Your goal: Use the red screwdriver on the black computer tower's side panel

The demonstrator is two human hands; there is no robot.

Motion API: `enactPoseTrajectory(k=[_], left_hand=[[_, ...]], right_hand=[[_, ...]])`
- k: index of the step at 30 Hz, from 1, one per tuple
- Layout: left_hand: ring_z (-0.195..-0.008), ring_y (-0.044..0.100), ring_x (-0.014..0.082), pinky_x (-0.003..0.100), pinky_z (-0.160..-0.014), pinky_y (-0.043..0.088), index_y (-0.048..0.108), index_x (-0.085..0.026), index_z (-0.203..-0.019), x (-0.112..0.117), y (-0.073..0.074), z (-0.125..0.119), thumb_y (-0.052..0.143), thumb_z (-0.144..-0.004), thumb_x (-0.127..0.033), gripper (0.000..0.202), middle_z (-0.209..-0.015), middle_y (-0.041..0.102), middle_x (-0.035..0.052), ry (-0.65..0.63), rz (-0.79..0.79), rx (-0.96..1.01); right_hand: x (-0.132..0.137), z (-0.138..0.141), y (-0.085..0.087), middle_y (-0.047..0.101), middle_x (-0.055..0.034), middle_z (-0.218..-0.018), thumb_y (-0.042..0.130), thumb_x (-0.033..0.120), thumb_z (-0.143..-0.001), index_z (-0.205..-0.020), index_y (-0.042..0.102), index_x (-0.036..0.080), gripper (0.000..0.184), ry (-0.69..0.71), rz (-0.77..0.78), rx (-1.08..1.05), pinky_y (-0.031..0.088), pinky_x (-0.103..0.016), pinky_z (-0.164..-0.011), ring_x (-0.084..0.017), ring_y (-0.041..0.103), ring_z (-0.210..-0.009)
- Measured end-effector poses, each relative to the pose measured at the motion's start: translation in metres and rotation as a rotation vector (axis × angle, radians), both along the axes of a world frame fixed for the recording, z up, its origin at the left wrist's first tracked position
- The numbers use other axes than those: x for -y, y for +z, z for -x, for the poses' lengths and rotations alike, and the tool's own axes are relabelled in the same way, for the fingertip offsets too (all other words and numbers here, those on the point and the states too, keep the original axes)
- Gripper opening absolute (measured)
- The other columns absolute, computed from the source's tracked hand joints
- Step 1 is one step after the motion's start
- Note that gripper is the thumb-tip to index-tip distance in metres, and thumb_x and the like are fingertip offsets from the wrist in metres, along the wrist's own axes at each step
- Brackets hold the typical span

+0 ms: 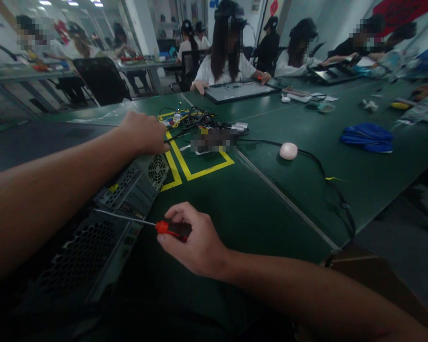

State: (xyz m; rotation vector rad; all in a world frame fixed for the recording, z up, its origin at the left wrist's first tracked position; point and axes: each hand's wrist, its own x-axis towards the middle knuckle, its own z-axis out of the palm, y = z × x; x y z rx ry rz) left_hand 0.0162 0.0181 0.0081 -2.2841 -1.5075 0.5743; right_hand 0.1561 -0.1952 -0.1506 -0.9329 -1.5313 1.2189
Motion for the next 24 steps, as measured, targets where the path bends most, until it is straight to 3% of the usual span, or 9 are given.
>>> enactPoseTrajectory(k=[3,10,13,19,24], left_hand=[[-0.147,0.079,0.0535,0.064,-0.121,0.063,0.084,-0.006,-0.166,0.0,0.001,0.0,0.057,-0.119,-0.057,0.075,-0.164,0.085,0.0326,0.029,0.0,0.013],[-0.151,0.076,0.0486,0.06,-0.125,0.063,0.085,-0.014,-0.167,0.007,0.004,-0.002,0.061,-0.119,-0.056,0.068,-0.165,0.087,0.0236,0.014,-0.028,0.056],[-0.151,0.078,0.0515,0.062,-0.126,0.061,0.084,-0.013,-0.169,-0.002,-0.002,-0.001,0.064,-0.116,-0.055,0.07,-0.165,0.086,0.0268,0.02,-0.036,0.064],[-0.158,0.074,0.0565,0.066,-0.13,0.057,0.088,-0.031,-0.169,-0.032,-0.02,0.007,0.08,-0.103,-0.067,0.076,-0.156,0.09,0.0203,0.014,-0.045,0.214],[-0.155,0.076,0.0559,0.065,-0.13,0.058,0.086,-0.03,-0.171,-0.031,-0.021,0.007,0.079,-0.103,-0.063,0.077,-0.159,0.09,0.0207,0.007,-0.057,0.192]], right_hand=[[-0.002,0.0,0.001,0.078,0.002,-0.094,0.092,0.036,-0.1,-0.11,0.072,0.027,0.024,-0.007,-0.002,-0.007,0.061,-0.033,-0.078,-0.019,0.073,-0.081],[-0.002,-0.001,0.002,0.079,0.0016,-0.093,0.096,0.036,-0.101,-0.109,0.075,0.026,0.025,-0.02,0.004,0.009,0.059,-0.032,-0.076,-0.018,0.071,-0.079],[-0.002,-0.003,0.004,0.08,0.0008,-0.095,0.097,0.037,-0.101,-0.11,0.076,0.026,0.025,-0.022,-0.005,0.034,0.06,-0.033,-0.078,-0.019,0.072,-0.081],[-0.005,-0.008,0.006,0.085,-0.0007,-0.1,0.095,0.035,-0.103,-0.108,0.079,0.026,0.018,-0.039,-0.064,0.063,0.063,-0.036,-0.086,-0.021,0.078,-0.087],[-0.005,-0.012,0.01,0.089,-0.0047,-0.107,0.092,0.036,-0.109,-0.111,0.087,0.025,0.012,-0.059,-0.12,0.117,0.065,-0.038,-0.091,-0.023,0.08,-0.094]])
